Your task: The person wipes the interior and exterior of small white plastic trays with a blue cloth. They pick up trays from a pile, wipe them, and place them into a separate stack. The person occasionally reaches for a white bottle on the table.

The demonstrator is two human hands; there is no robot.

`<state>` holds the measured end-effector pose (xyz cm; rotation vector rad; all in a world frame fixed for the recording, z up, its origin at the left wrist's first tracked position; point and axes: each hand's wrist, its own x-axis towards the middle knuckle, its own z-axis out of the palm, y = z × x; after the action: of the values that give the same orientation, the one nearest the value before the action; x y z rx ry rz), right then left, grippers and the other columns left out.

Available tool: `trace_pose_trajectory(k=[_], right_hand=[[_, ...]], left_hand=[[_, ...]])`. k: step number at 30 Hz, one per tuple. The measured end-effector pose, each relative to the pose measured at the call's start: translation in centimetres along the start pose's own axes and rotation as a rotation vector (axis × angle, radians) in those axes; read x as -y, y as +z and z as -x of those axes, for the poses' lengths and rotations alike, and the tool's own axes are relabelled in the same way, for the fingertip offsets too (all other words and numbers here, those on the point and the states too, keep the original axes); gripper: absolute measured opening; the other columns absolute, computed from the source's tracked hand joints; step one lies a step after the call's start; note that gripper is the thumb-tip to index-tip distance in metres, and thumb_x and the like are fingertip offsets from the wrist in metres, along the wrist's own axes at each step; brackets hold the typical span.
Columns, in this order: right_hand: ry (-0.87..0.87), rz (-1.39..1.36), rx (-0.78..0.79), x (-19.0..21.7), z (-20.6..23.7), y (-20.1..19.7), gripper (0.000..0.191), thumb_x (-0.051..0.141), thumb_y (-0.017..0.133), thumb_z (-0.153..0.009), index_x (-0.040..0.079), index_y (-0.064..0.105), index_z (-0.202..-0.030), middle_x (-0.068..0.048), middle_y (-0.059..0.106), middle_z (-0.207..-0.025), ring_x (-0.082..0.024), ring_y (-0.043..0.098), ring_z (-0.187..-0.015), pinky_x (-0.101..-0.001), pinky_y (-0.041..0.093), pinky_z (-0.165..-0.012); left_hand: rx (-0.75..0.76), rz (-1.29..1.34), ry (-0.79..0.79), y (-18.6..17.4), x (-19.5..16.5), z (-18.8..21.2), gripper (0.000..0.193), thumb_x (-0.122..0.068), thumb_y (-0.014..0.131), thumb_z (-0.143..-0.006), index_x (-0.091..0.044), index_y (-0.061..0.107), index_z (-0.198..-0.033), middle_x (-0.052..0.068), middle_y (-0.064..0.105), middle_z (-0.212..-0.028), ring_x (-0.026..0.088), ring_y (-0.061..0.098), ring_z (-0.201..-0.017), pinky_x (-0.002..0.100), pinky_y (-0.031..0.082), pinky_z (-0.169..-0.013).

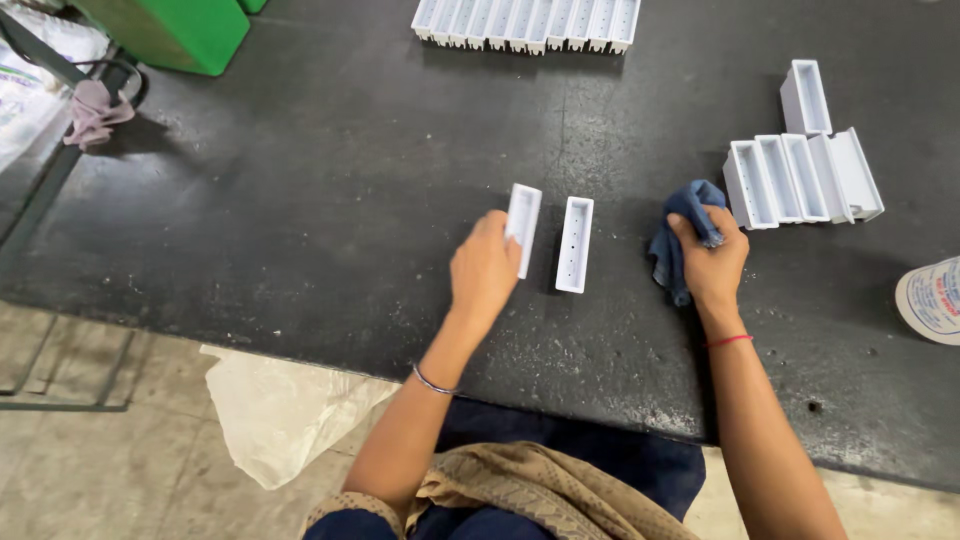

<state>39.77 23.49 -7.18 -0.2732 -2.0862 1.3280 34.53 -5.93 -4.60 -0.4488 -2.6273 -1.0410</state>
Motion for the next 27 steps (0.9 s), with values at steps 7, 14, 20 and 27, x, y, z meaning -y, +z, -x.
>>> trace_pose_trajectory(k=[7,14,20,27], right_hand=[[-0.084,0.089,0.179,4.3,0.5,2.5,0.023,0.012,0.082,-0.092,-0.001,0.072,-0.109,-0.009,0.070,-0.104,-0.016,0.065,-0.093,-0.0293,0.051,-0.085],[-0.248,0.223,0.312,7.3,-1.5,6.3,0.026,0.009,0.082,-0.088,0.002,0.073,-0.111,-0.014,0.066,-0.101,-0.029,0.067,-0.087,-0.0348,0.051,-0.079],[-0.269,0.273,0.329,7.8,0.4,6.6,0.022,0.001,0.078,-0.085,0.004,0.072,-0.105,-0.014,0.066,-0.100,-0.032,0.068,-0.089,-0.0370,0.052,-0.078],[-0.135,0.410,0.304,11.1,8.5,4.1,0.026,-0.008,0.064,-0.081,0.005,0.072,-0.102,-0.016,0.066,-0.098,-0.038,0.068,-0.090,-0.0392,0.053,-0.076]], left_hand=[[-0.295,-0.055,0.182,-2.0,-0.4,0.9,0.033,-0.020,0.063,-0.095,-0.007,0.058,-0.124,0.020,0.066,-0.098,0.044,0.068,-0.089,0.052,0.054,-0.076],[0.257,0.240,-0.082,1.5,-3.9,1.9,0.042,-0.031,0.057,-0.100,-0.010,0.057,-0.137,0.020,0.072,-0.072,0.041,0.072,-0.071,0.052,0.055,-0.069],[0.380,0.532,-0.228,1.8,-3.4,1.6,0.050,-0.027,0.052,-0.100,-0.015,0.050,-0.149,0.014,0.069,-0.060,0.029,0.073,-0.055,0.042,0.059,-0.067],[0.410,0.592,-0.300,2.2,-3.1,0.9,0.056,-0.025,0.053,-0.099,-0.018,0.043,-0.153,0.013,0.070,-0.063,0.026,0.071,-0.051,0.040,0.058,-0.058]])
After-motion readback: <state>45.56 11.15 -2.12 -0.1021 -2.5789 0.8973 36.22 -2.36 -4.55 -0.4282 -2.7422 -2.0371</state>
